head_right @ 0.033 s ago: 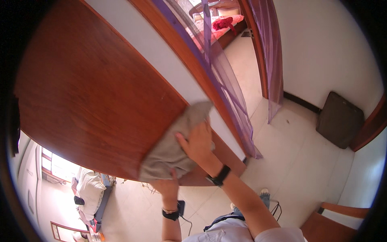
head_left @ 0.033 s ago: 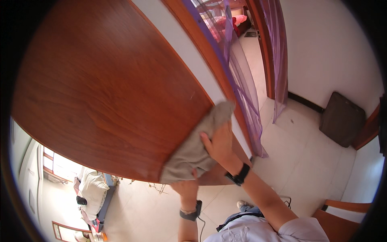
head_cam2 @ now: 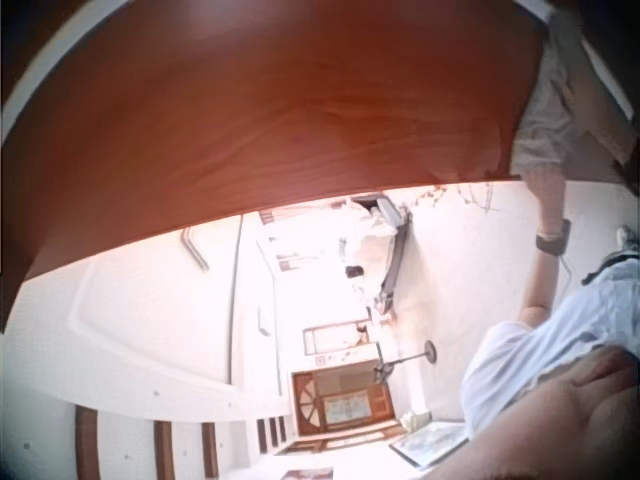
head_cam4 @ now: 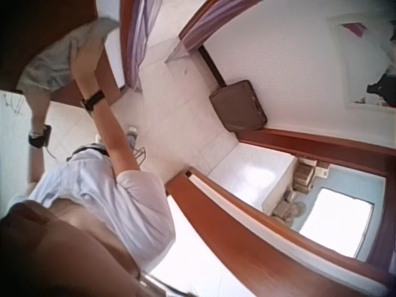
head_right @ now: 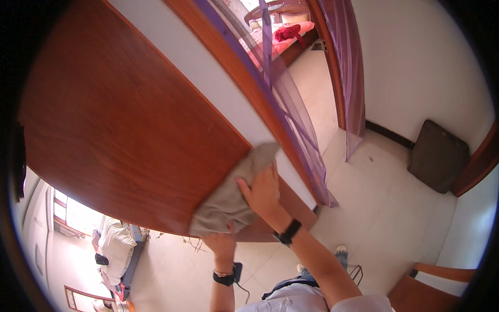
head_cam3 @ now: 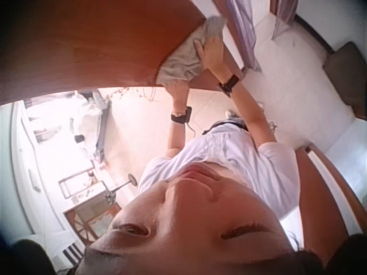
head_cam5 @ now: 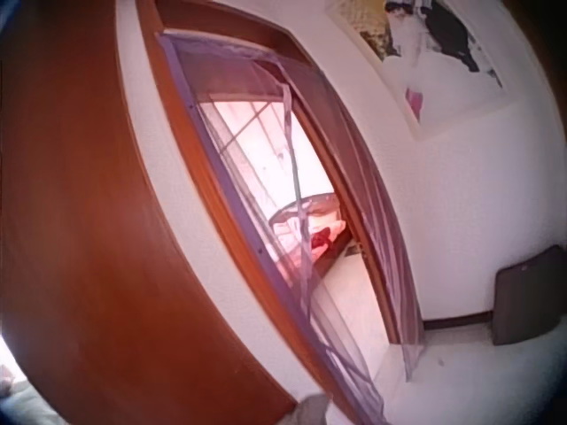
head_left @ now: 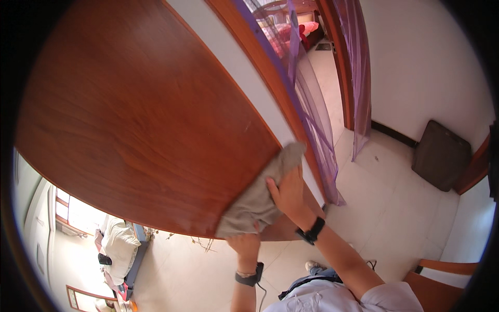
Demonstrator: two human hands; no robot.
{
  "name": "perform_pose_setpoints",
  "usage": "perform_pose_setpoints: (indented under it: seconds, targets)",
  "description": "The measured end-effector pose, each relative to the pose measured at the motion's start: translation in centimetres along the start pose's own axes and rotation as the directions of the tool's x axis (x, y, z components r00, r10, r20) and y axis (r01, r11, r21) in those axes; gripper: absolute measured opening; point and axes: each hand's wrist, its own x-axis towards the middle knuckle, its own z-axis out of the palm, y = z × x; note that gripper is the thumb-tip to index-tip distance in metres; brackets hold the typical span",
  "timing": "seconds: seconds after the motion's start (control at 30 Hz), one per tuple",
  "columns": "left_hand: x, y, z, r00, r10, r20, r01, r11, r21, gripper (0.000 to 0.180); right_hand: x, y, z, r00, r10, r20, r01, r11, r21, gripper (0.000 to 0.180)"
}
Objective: The person wipes the frames of a sliding glass door, a hallway pillar, and a bedroom door using a gray cloth.
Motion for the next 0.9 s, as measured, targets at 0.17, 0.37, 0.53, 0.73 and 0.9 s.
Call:
perform_pose_setpoints:
  seconds: [0.17, 0.37, 0.53, 0.73, 0.9]
  targets:
    - [-7.0, 0.5, 5.0, 0.974, 0.22, 0.052, -0.219, 0.975, -0.023, 0.014, -10.6, 5.0, 1.3, 0.881, 0.376, 0.288, -0.379, 0.924, -0.047, 0.054]
    - [-5.3, -2.0, 0.7, 0.992, 0.107, -0.066, -0.112, 0.991, -0.069, 0.028, -8.5, -2.3, -1.0, 0.931, 0.258, 0.259, -0.287, 0.955, 0.081, 0.047]
    - [-1.8, -8.4, -6.5, 0.859, -0.405, -0.312, 0.261, 0.872, -0.413, 0.057, 1.4, -13.2, -1.3, 0.978, -0.199, 0.066, 0.152, 0.889, 0.432, 0.054]
    - [1.7, -4.4, -7.7, 0.786, -0.603, 0.136, 0.374, 0.288, -0.882, 0.041, 1.5, -13.0, 0.7, 0.962, -0.272, 0.016, 0.252, 0.91, 0.329, 0.06]
    - [-8.8, -1.6, 2.1, 0.875, -0.454, 0.165, 0.43, 0.577, -0.694, 0.035, -9.5, -3.6, 4.0, 0.911, -0.231, 0.342, 0.188, 0.97, 0.154, 0.056]
